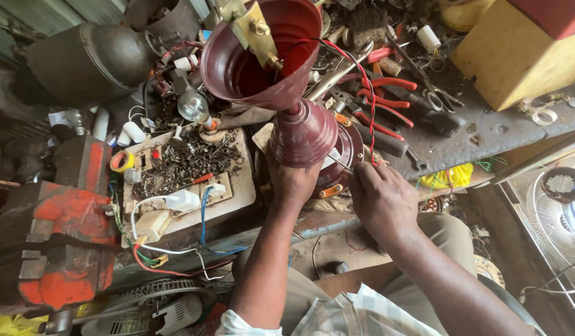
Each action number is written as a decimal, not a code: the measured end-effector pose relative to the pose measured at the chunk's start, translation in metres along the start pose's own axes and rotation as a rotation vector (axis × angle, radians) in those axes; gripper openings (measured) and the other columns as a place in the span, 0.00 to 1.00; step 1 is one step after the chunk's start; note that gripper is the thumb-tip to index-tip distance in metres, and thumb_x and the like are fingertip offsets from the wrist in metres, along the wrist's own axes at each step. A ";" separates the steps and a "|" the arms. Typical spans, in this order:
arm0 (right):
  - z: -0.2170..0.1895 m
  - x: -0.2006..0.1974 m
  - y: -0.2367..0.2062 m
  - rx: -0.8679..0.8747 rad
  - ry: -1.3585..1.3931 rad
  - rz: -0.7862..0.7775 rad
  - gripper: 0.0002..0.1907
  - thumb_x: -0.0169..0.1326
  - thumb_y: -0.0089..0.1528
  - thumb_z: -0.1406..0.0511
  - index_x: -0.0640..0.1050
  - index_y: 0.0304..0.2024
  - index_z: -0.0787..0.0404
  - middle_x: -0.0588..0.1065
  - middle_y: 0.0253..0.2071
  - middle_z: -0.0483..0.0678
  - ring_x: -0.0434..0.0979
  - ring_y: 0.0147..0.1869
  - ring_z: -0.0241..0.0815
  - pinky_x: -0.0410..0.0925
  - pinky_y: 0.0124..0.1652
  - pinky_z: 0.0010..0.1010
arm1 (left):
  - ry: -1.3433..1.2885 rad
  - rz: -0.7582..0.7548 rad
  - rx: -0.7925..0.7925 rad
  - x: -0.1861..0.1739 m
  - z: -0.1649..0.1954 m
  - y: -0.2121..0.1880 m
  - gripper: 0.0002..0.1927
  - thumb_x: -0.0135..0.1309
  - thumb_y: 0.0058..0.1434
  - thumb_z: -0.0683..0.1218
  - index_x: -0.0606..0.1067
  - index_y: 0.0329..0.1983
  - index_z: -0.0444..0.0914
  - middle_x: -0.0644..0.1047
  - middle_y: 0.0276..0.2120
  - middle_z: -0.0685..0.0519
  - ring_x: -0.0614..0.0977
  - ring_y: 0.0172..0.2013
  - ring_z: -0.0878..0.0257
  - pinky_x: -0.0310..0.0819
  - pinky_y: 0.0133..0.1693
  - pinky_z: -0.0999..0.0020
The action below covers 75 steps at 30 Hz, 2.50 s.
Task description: The person works on a red horn speaker at a cluttered workbench, threading a red wire through the horn and twisting it to a terminal. They cut and strip the wire with scissors, reposition the speaker, and press and adjust its base and wiring connections by hand.
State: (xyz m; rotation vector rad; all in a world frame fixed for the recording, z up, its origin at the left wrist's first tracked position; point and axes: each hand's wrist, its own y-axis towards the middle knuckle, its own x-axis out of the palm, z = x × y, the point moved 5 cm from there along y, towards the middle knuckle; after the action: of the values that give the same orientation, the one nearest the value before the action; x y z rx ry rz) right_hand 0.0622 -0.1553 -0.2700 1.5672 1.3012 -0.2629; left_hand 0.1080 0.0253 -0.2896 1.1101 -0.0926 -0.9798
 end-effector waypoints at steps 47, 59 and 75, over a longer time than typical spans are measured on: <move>-0.016 -0.015 0.000 -0.229 0.120 -0.078 0.20 0.60 0.62 0.68 0.77 0.57 0.54 0.74 0.51 0.51 0.78 0.51 0.58 0.74 0.44 0.45 | -0.090 -0.046 -0.142 -0.009 0.023 0.013 0.41 0.74 0.52 0.47 0.67 0.66 0.35 0.74 0.59 0.40 0.77 0.60 0.44 0.69 0.62 0.52; -0.051 -0.027 0.016 -0.333 0.182 0.028 0.21 0.59 0.62 0.71 0.75 0.58 0.58 0.74 0.50 0.52 0.78 0.55 0.59 0.74 0.48 0.44 | 0.064 -0.060 0.019 -0.021 0.035 0.018 0.32 0.72 0.56 0.51 0.73 0.60 0.38 0.77 0.58 0.42 0.74 0.61 0.41 0.61 0.65 0.45; -0.131 0.020 0.028 -0.208 -0.019 0.061 0.15 0.54 0.68 0.73 0.71 0.57 0.62 0.72 0.52 0.59 0.77 0.49 0.65 0.70 0.44 0.51 | -0.138 0.069 -0.069 -0.068 0.010 0.030 0.27 0.68 0.56 0.51 0.75 0.55 0.36 0.78 0.53 0.43 0.75 0.58 0.44 0.62 0.64 0.46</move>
State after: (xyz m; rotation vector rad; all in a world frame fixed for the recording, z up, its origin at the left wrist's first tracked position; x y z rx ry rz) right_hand 0.0385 -0.0359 -0.2112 1.4221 1.2231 -0.1001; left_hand 0.0810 0.0686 -0.2351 0.9693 -0.2059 -0.9900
